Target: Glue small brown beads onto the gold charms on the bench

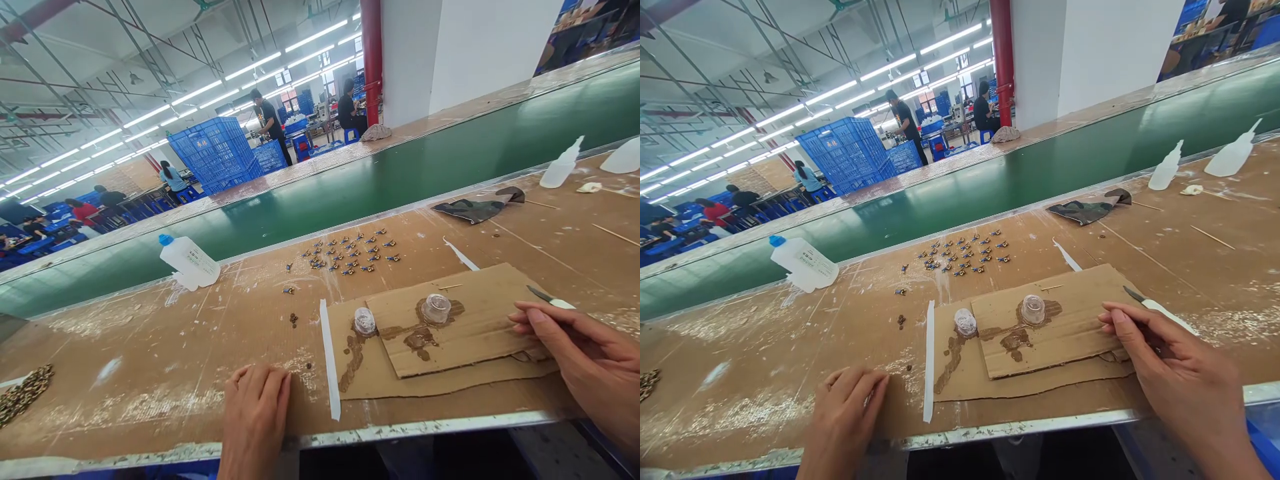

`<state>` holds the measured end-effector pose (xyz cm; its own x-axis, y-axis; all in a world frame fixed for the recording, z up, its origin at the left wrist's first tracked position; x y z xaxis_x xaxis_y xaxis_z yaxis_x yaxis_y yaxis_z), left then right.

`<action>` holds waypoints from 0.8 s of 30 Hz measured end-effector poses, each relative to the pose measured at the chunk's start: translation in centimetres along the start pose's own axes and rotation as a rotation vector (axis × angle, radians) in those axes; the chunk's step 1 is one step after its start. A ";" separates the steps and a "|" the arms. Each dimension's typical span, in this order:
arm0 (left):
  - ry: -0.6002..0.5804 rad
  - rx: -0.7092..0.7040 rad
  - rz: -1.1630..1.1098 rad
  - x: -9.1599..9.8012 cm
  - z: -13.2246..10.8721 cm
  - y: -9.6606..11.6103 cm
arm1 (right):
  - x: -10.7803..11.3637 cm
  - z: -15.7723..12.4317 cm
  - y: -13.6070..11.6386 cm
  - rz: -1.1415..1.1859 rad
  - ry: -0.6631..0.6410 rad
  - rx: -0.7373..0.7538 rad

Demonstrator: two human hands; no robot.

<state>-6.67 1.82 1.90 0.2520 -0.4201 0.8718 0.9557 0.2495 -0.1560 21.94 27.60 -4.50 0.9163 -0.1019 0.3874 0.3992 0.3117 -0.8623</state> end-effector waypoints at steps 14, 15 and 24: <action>-0.017 0.119 -0.043 -1.5 -1.9 0.7 | 0.3 0.0 -1.3 -0.008 -0.013 -0.047; -0.011 0.122 -0.052 -1.4 -2.1 0.5 | 0.3 0.0 -1.3 -0.004 -0.013 -0.046; -0.067 0.052 -0.097 -0.4 -2.8 0.1 | 0.0 0.0 0.1 0.023 -0.022 -0.058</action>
<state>-6.27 -0.41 0.21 0.1459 -0.3854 0.9112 0.9656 0.2558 -0.0464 21.96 27.60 -4.61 0.9246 -0.0742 0.3736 0.3797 0.2581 -0.8884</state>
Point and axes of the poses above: each hand's wrist, its own z-axis towards the middle knuckle, its own x-axis out of the back of the hand, y = z × x, the point moved 4 cm from there along z, towards the middle knuckle, and after that the axes turned 6 degrees about -y, right-handed, at the moved point
